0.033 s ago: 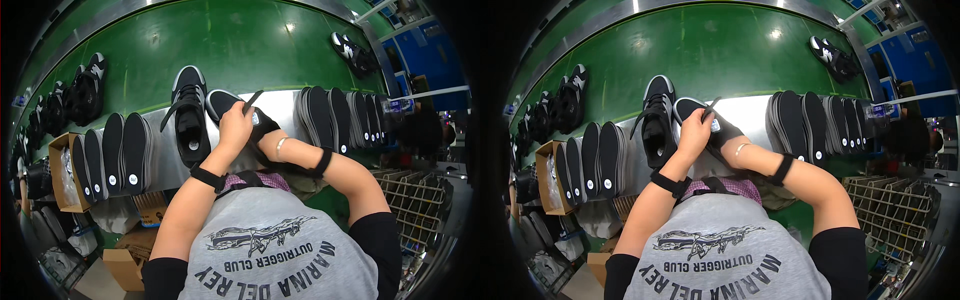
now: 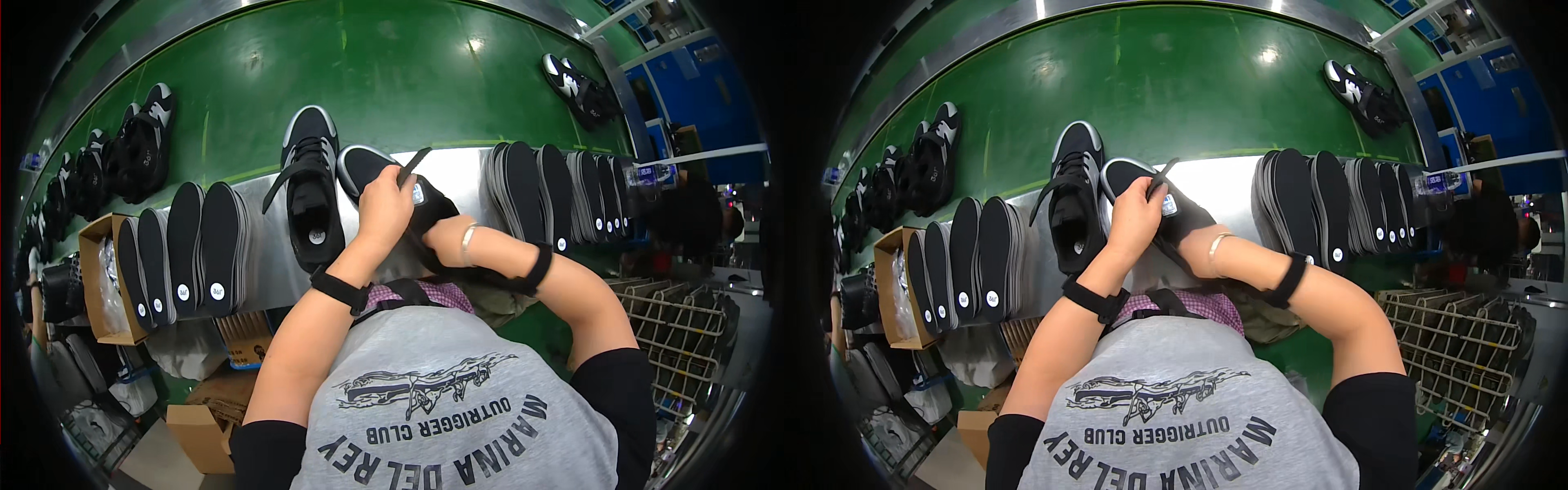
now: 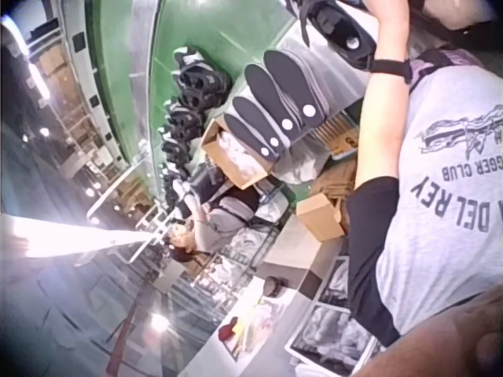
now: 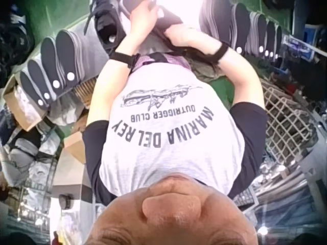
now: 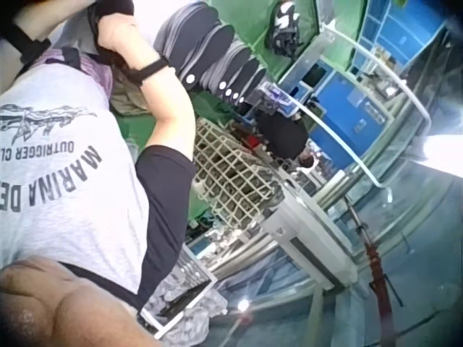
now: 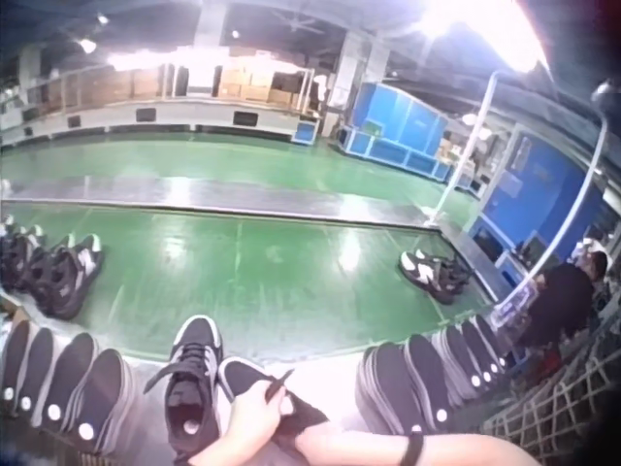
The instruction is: Insert insoles into finished shoe uppers at a factory workstation.
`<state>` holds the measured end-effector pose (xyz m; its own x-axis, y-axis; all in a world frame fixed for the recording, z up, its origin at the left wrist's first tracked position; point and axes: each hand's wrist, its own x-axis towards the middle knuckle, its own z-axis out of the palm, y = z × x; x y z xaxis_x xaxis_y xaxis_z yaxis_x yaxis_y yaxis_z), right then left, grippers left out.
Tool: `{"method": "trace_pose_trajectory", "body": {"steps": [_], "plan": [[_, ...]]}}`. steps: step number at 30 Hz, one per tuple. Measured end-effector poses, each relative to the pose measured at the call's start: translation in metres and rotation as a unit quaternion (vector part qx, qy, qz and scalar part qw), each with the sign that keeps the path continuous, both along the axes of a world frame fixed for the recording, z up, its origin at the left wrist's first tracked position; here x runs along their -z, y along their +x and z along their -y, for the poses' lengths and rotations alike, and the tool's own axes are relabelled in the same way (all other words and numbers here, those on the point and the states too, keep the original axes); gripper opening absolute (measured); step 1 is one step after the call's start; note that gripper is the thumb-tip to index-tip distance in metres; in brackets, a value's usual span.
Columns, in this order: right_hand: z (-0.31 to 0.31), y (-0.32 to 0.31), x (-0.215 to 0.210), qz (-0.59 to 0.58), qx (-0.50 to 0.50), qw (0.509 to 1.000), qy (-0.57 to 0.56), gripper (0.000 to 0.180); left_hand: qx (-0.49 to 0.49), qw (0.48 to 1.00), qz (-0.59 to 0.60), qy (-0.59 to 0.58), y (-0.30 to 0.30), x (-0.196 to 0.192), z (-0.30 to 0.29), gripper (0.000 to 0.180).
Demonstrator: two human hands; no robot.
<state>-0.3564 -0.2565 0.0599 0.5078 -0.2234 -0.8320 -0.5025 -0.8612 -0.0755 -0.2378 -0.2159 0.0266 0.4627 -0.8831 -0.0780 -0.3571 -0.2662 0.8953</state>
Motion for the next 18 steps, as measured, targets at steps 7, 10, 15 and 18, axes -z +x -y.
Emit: {"method": "trace_pose_trajectory", "body": {"steps": [7, 10, 15, 18], "plan": [[-0.005, -0.011, -0.011, -0.106, -0.029, 0.993, 0.047, 0.065, -0.006, 1.0, -0.008, -0.026, 0.001, -0.002, 0.001, 0.023], [-0.001, -0.011, -0.009, -0.082, 0.016, 0.994, 0.074, 0.071, 0.009, 0.999, -0.031, -0.007, 0.003, -0.002, 0.0, 0.023], [0.002, -0.036, 0.028, 0.413, 0.512, 0.71, 0.253, 0.034, 0.031, 0.993, -0.113, -0.029, 0.005, -0.004, -0.01, 0.023], [-0.009, -0.024, 0.026, 0.437, 0.555, 0.674, 0.217, 0.027, 0.074, 0.991, -0.115, -0.002, 0.007, -0.005, -0.012, 0.023]]}}
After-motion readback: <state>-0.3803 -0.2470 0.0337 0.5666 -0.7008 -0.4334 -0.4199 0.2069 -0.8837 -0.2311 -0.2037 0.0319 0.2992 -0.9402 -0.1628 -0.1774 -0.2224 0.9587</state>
